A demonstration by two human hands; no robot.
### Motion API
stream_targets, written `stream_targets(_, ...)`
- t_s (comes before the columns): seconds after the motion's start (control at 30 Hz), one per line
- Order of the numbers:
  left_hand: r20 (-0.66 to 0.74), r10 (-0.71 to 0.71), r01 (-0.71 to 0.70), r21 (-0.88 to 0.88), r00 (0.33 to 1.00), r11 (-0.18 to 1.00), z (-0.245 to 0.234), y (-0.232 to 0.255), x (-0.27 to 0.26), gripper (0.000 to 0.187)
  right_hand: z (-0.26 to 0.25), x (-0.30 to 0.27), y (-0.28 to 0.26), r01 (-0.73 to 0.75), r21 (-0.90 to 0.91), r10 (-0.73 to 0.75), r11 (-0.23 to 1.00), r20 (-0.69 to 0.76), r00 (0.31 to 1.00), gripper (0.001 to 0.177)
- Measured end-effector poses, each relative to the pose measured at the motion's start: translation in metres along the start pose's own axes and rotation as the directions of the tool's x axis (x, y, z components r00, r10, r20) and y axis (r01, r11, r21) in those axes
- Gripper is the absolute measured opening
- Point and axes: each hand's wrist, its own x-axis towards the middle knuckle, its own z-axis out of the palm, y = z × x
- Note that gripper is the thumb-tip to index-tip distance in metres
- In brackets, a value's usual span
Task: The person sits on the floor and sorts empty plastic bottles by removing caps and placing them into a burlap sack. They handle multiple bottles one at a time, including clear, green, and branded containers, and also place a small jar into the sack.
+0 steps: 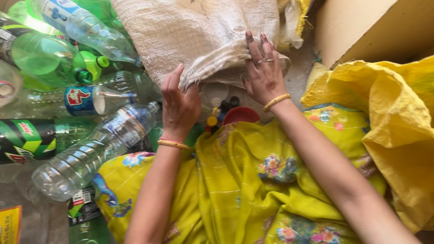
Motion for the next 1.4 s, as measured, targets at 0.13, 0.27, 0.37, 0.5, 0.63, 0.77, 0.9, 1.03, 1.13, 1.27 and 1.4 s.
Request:
stream_targets(0.13,0.092,0.349,-0.361,0.213,0.933,0.908,-0.003,0.016,-0.004,0.042,-0.009,0.005,0.027,0.003,0.112,-0.009,0.994,0.052,0.999,0.089)
stream_targets(0.27,0.194,0.41,-0.452,0.315,0.891,0.835,0.011,0.037,0.002,0.045,-0.015,-0.002,0.047,0.078,0.125,-0.085,0.989,0.054,0.995,0.072)
stream_targets(0.37,0.265,0.282,-0.365,0.353,0.922,0.862,0.032,0.036,0.014,0.053,-0.005,-0.004,0.033,-0.132,0.247,0.097,0.96,0.149,0.984,0.101)
stream_targets(0.5,0.299,0.076,-0.23,0.522,0.951,0.822,0.067,0.022,0.035,0.068,0.012,0.008,0.016,-0.098,0.27,0.069,0.958,0.116,0.991,0.084)
stream_targets(0.63,0.301,-0.109,-0.101,0.605,0.948,0.79,0.087,0.001,0.062,0.09,0.009,0.018,0.009,-0.068,0.254,0.049,0.965,0.08,0.996,0.065)
stream_targets(0.77,0.467,-0.349,0.184,0.362,0.812,0.914,0.105,-0.02,0.084,0.11,0.0,0.032,0.013,0.0,0.242,0.028,0.97,-0.112,0.993,0.05)
stream_targets(0.9,0.106,-0.128,0.047,0.565,0.986,0.824,0.129,-0.052,0.104,0.082,-0.004,0.041,0.021,0.091,0.294,0.019,0.951,-0.35,0.936,0.042)
stream_targets(1.03,-0.031,0.026,-0.008,0.464,0.999,0.886,0.156,-0.084,0.128,0.061,0.002,0.042,0.03,0.074,0.301,0.053,0.951,-0.392,0.919,0.048)
stream_targets(1.13,0.037,0.027,-0.038,0.365,0.999,0.93,0.165,-0.085,0.134,0.048,0.015,0.049,0.031,-0.002,0.263,0.105,0.965,-0.381,0.919,0.041)
stream_targets(1.27,0.06,-0.002,-0.009,0.188,0.998,0.982,0.166,-0.072,0.14,0.034,0.022,0.046,0.042,-0.133,0.17,0.177,0.976,-0.278,0.944,0.076)
stream_targets(1.4,0.483,-0.171,0.383,-0.384,0.859,0.84,0.151,-0.072,0.149,0.017,0.015,0.041,0.047,-0.259,0.144,0.277,0.955,-0.128,0.952,0.117)
